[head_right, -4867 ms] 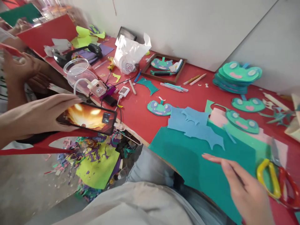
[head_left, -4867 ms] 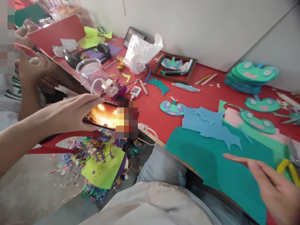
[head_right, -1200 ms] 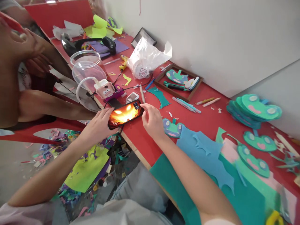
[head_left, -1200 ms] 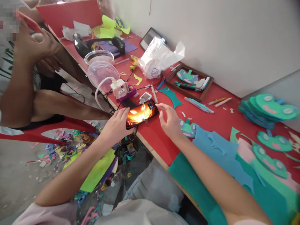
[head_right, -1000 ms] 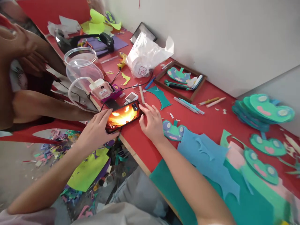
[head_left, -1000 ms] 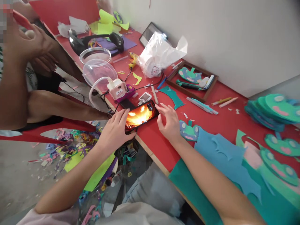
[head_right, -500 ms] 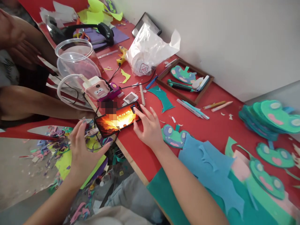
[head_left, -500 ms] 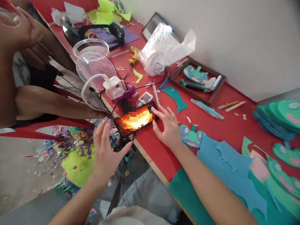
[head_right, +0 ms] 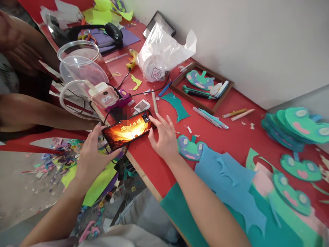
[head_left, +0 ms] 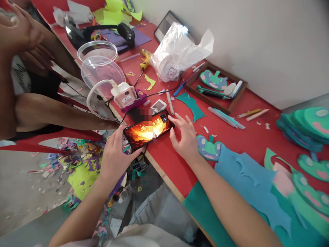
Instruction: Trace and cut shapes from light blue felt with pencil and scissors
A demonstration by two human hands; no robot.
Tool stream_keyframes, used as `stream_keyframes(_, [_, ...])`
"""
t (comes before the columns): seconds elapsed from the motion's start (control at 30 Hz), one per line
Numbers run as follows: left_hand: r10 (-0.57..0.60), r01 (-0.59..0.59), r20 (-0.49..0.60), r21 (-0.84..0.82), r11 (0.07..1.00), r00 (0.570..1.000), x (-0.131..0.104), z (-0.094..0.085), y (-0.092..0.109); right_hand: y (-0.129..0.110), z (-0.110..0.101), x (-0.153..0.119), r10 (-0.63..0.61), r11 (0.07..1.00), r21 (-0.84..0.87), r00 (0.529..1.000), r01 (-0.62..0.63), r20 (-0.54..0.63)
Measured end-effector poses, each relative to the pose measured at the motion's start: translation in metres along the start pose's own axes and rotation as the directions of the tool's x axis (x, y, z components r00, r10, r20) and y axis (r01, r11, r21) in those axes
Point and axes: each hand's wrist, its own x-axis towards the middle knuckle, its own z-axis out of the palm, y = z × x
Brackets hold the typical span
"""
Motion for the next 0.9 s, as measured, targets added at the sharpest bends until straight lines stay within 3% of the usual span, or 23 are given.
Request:
stream_keyframes(0.33, [0.010, -0.010, 0.004, 0.025, 1.000, 1.000, 0.002, -0.004, 0.007, 0.002, 0.001, -0.001, 0.049, 0.997, -0.050, 0.994, -0.054, -0.093])
stream_keyframes(0.5, [0.085, -0.086, -0.057, -0.019, 0.996, 0.995, 0.002, -0.005, 0.008, 0.001, 0.000, -0.001, 0.078, 0.996, -0.044, 0.991, -0.083, -0.109])
stream_keyframes(0.7, [0.062, -0.070, -0.094, -0.088, 0.994, 0.994, -0.002, -0.006, 0.009, -0.001, -0.003, -0.002, 0.090, 0.993, -0.059, 0.987, -0.098, -0.132])
stream_keyframes(0.9, [0.105, -0.125, -0.192, -0.100, 0.987, 0.976, -0.008, -0.008, 0.006, 0.000, -0.002, -0.002, 0.039, 0.996, -0.069, 0.993, -0.047, -0.113])
